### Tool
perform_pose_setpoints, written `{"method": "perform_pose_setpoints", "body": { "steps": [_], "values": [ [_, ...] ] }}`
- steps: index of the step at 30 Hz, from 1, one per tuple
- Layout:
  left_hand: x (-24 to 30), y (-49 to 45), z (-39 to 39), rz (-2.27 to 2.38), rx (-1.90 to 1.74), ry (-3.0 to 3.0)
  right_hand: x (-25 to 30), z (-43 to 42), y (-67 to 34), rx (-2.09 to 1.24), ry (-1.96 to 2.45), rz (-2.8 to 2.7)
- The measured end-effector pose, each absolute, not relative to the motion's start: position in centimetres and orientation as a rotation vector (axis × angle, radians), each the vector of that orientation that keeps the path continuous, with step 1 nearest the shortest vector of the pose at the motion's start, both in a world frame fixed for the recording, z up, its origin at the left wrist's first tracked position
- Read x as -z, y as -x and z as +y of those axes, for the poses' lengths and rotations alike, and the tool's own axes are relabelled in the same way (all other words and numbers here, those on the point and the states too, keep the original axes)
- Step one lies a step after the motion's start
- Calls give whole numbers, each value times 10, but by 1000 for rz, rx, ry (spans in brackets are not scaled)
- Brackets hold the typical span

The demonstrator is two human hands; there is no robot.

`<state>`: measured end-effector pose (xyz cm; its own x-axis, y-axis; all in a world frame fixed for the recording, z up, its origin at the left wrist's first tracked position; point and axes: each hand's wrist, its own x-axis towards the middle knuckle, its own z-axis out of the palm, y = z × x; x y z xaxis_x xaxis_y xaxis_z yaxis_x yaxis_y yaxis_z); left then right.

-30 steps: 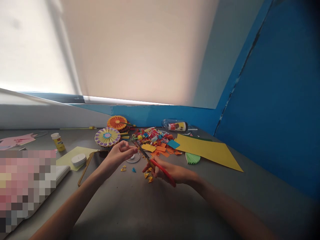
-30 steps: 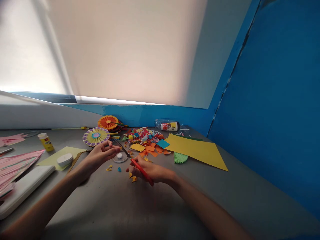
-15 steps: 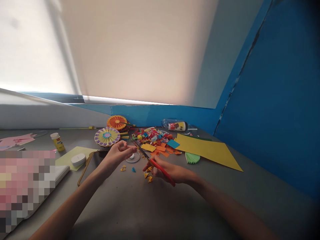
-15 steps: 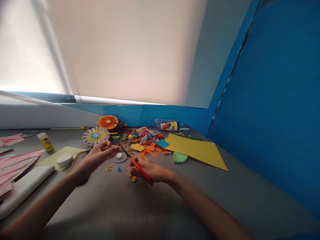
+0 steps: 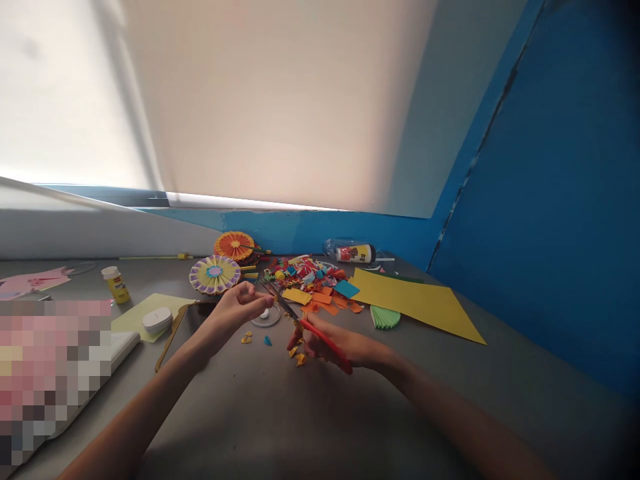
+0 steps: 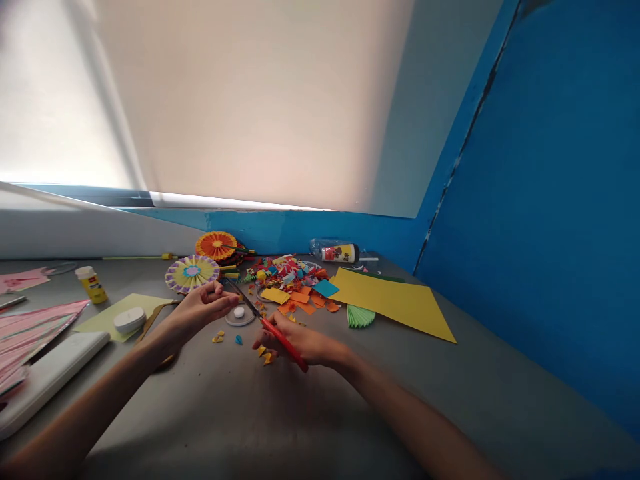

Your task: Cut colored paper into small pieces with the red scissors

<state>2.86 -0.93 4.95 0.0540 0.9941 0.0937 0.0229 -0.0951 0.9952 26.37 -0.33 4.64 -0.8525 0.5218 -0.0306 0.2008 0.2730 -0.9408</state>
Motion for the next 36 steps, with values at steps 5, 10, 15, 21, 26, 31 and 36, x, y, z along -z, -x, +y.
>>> {"method": "perform_pose_setpoints", "body": {
  "steps": [5, 10, 15, 21, 26, 31, 36],
  "values": [
    [-50, -30, -10, 1195, -1236, -1335, -40, -4, -258, -1610, 703, -2190],
    [-48, -31, -9, 1151, -1226, -1345, -43, -8, -255, -1579, 740, -2109],
    [-52, -33, -13, 1133, -1283, -1354, -44, -10, -254, -1570, 774, -2088],
    [-55, -33, -15, 1113, -1312, -1338, -47, -13, -253, -1769, 735, -1951],
    [-53, -32, -12, 1090, -1315, -1281, -49, -11, -256, -1776, 783, -1960],
    [-53, -32, -11, 1091, -1315, -1240, -49, -9, -260, -1740, 802, -2027],
    [-54, -32, -11, 1091, -1316, -1228, -49, -9, -260, -1768, 810, -2006]
  ]
}}
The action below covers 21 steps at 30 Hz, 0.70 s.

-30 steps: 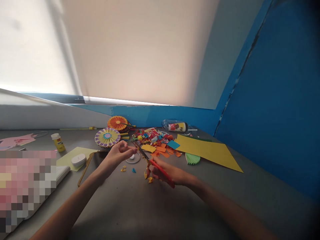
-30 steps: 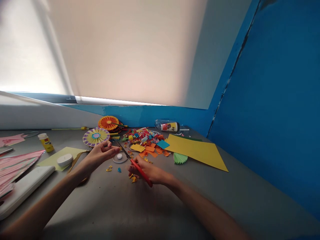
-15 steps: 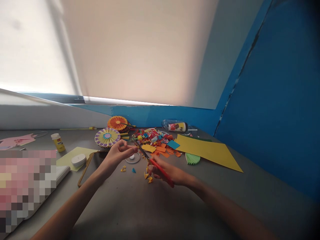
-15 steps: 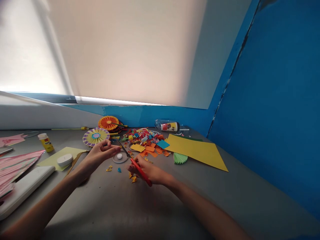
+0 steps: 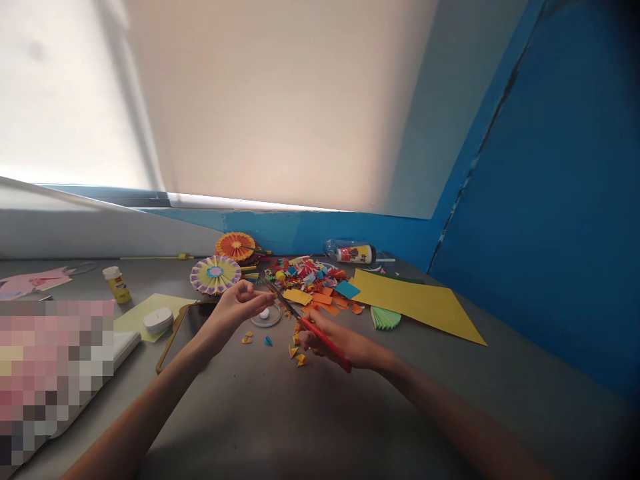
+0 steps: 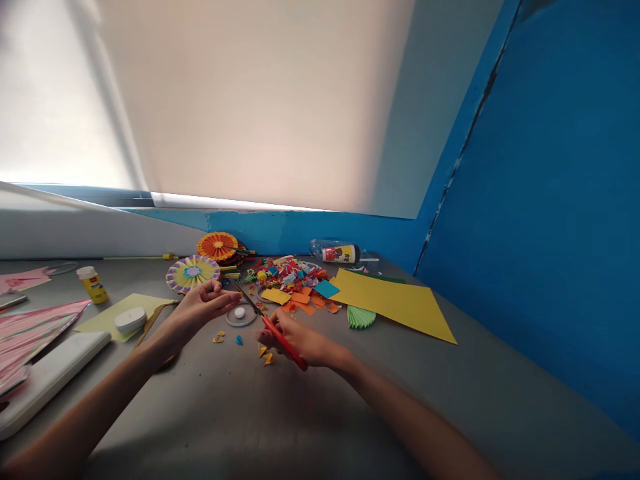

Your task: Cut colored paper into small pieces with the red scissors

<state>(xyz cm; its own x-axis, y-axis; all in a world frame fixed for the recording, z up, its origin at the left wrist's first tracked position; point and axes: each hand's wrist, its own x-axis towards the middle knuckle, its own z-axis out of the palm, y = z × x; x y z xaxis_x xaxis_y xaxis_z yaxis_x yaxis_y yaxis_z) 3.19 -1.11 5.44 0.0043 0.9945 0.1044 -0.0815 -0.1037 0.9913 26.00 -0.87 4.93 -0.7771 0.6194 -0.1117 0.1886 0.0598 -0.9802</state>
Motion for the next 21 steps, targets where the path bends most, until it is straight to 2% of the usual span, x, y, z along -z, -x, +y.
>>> {"method": "perform_pose_setpoints", "body": {
  "steps": [9, 15, 21],
  "values": [
    [-54, -26, -9, 1156, -1235, -1401, -47, -9, -256, -1681, 859, -1955],
    [-41, 0, 2, 1413, -877, -2007, -40, 3, -254, -1649, 889, -1673],
    [-22, 24, 6, 1583, -616, -2073, -41, 7, -258, -1581, 979, -1572]
  ]
}}
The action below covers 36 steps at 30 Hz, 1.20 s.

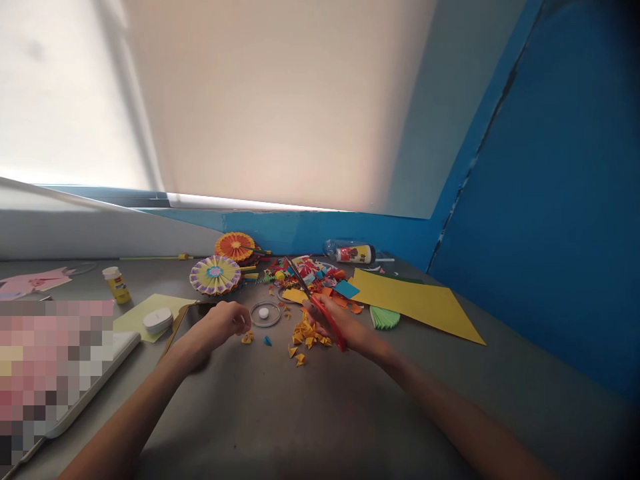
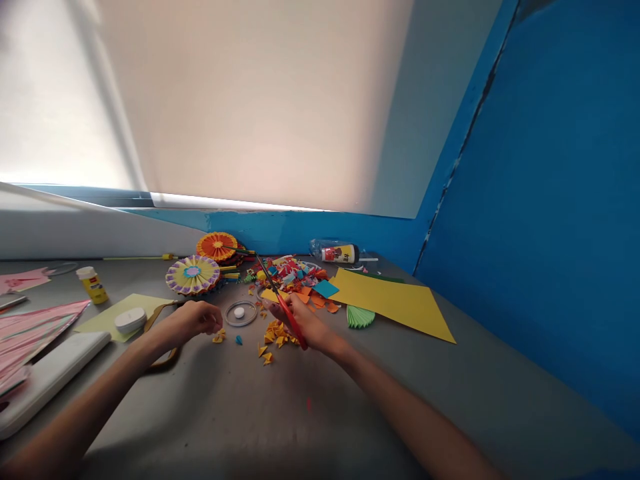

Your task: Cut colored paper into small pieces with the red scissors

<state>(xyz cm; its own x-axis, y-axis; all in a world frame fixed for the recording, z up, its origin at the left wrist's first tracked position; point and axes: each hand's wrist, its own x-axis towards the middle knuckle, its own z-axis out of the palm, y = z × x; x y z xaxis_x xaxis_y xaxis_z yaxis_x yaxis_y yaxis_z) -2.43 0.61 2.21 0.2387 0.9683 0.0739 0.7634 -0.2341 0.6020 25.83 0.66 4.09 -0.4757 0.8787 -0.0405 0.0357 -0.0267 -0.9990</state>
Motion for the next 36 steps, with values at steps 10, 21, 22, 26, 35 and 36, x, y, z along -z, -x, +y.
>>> {"method": "perform_pose_setpoints", "body": {
  "steps": [10, 21, 22, 26, 35, 36],
  "values": [
    [-19, -33, -4, 1192, -619, -2371, -27, 19, -262, -1552, 952, -1607],
    [4, -38, 0, 1114, -604, -2330, -36, 13, -255, -1360, 975, -1746],
    [4, -39, 0, 1110, -605, -2337, -35, 14, -255, -1358, 971, -1754],
    [0, -42, -3, 1064, -564, -2367, -29, 20, -255, -1341, 957, -1784],
    [-17, -41, -7, 1170, -780, -2195, -31, 16, -255, -1309, 947, -1901],
    [-18, -40, -7, 1175, -811, -2164, -32, 16, -255, -1325, 945, -1897]
  ]
}}
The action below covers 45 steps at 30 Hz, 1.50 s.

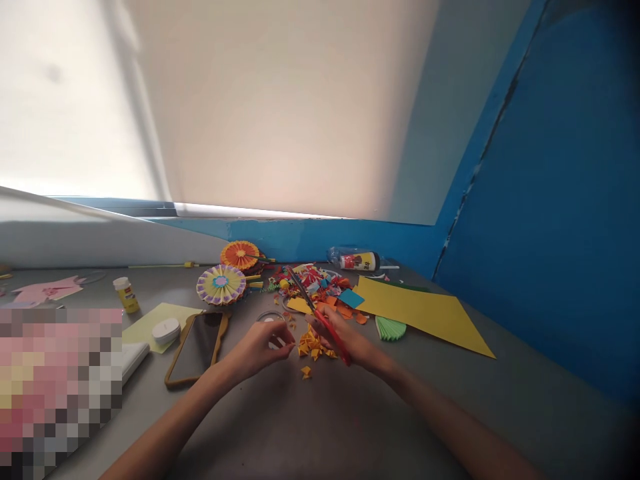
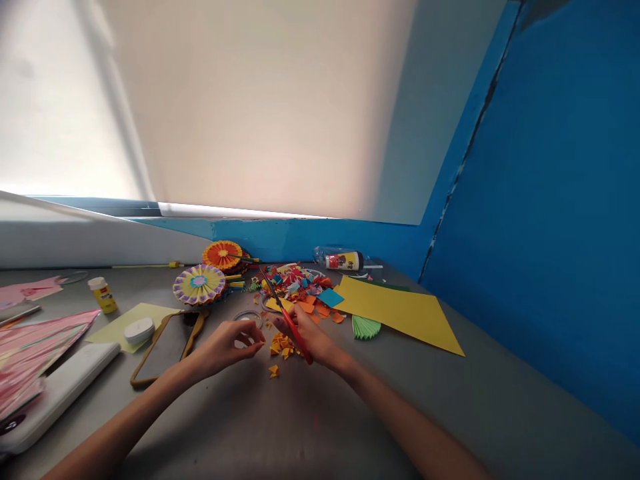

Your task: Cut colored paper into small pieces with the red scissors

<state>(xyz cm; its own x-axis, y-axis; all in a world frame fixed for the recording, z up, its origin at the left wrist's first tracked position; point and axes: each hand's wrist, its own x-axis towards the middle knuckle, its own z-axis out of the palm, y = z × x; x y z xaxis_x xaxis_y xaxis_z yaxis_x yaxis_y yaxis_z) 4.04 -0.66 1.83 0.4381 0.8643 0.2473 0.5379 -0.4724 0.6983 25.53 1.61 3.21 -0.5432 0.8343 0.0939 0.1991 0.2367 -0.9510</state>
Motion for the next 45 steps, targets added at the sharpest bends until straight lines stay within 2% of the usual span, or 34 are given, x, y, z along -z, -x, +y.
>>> {"method": "perform_pose_setpoints", "body": {
  "steps": [9, 20, 28, 35, 45],
  "values": [
    [-24, -40, -3, 1155, -861, -2004, -35, 20, -253, -1545, 886, -1698],
    [-35, -36, 0, 1128, -951, -2049, -54, 12, -253, -1400, 922, -1848],
    [-33, -43, -5, 1087, -1262, -2044, -47, 1, -240, -1611, 928, -1574],
    [-26, -56, -14, 936, -1322, -2123, -35, 4, -232, -1883, 614, -1293],
    [-29, -51, -11, 1100, -1366, -2198, -30, 15, -235, -1726, 665, -1392]
  ]
}}
